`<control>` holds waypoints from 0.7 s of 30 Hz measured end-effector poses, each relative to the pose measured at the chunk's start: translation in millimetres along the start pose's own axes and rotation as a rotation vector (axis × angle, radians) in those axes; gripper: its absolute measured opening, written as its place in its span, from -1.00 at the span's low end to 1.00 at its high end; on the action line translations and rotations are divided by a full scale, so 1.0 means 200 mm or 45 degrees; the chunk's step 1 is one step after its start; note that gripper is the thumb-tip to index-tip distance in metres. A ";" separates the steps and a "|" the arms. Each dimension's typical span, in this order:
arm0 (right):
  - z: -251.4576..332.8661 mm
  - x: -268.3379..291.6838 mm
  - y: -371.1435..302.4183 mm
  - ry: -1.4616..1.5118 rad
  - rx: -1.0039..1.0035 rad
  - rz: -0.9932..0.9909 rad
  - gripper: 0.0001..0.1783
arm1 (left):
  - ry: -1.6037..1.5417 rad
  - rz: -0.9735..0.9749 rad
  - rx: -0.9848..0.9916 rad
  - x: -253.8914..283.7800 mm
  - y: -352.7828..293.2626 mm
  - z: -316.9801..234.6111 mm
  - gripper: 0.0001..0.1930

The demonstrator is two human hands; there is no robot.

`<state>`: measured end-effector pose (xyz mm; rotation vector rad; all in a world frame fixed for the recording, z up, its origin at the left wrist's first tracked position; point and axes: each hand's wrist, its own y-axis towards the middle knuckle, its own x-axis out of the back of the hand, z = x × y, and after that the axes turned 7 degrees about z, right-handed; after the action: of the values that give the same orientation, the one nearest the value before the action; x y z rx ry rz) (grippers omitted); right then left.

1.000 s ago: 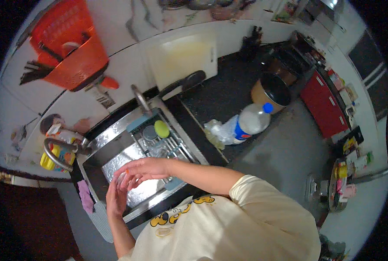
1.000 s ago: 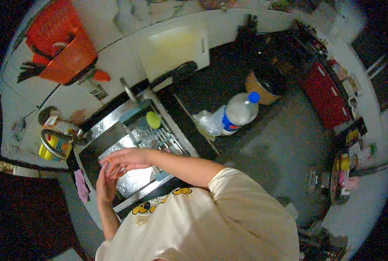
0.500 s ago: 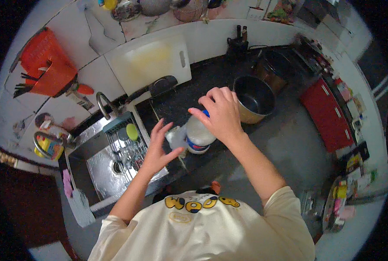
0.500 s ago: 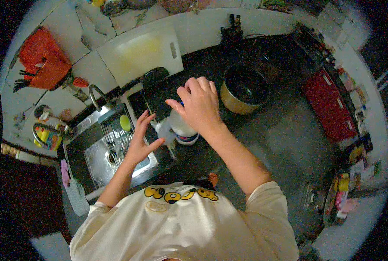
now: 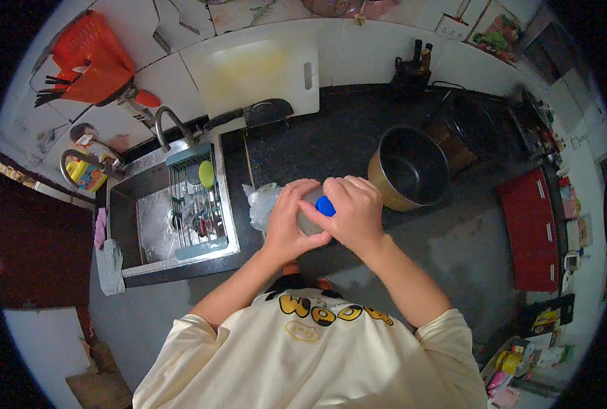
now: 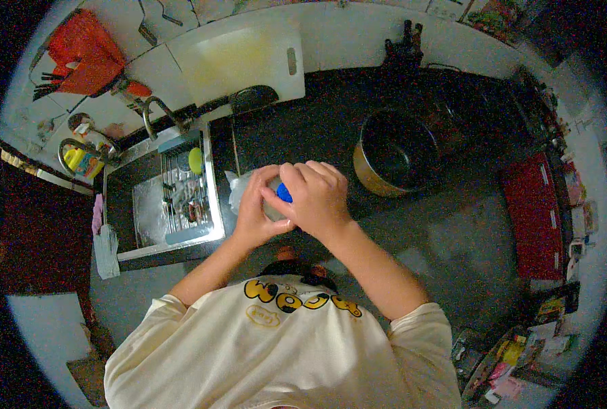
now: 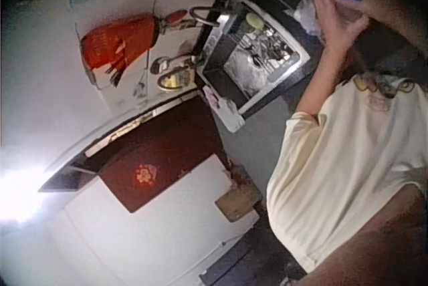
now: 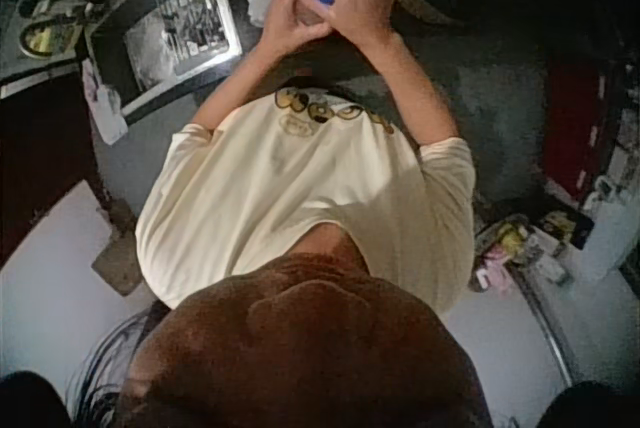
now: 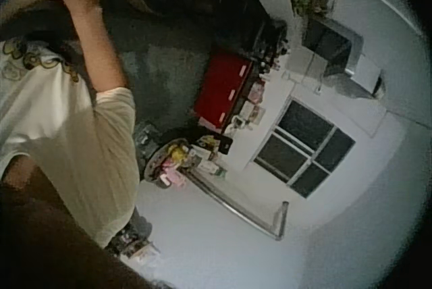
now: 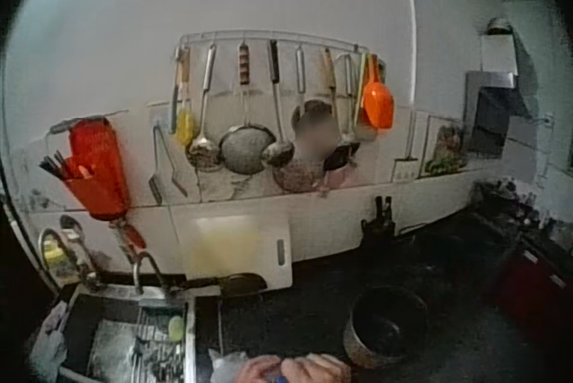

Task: The person cleans the inside of a refrigerator with a cloth, wiping shelves and door compartments. Then the person moves to the kitchen sink, washes hands, and pours rice and green beans into a pot.

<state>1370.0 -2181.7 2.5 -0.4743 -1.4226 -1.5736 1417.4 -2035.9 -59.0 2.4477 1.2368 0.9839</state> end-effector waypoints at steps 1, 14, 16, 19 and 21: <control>-0.02 0.00 0.01 0.038 0.062 0.021 -0.63 | -0.030 0.043 -0.006 0.02 0.01 0.01 -0.21; -0.09 -0.07 0.24 0.043 0.134 0.161 -0.65 | -0.238 0.246 0.044 0.15 0.18 0.18 -0.24; -0.10 -0.05 0.27 -0.064 0.103 0.158 -0.61 | -0.249 0.253 0.072 0.15 0.20 0.16 -0.24; -0.15 -0.02 0.30 -0.163 0.100 0.107 -0.53 | -0.165 0.122 0.090 0.09 0.21 0.15 -0.25; -0.21 0.00 0.30 -0.156 0.112 0.148 -0.53 | -0.142 0.085 0.169 0.04 0.23 0.13 -0.23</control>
<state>1431.7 -2213.9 25.1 -0.5992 -1.5219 -1.4037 1466.3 -2055.4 -53.1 2.6218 1.2275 0.7927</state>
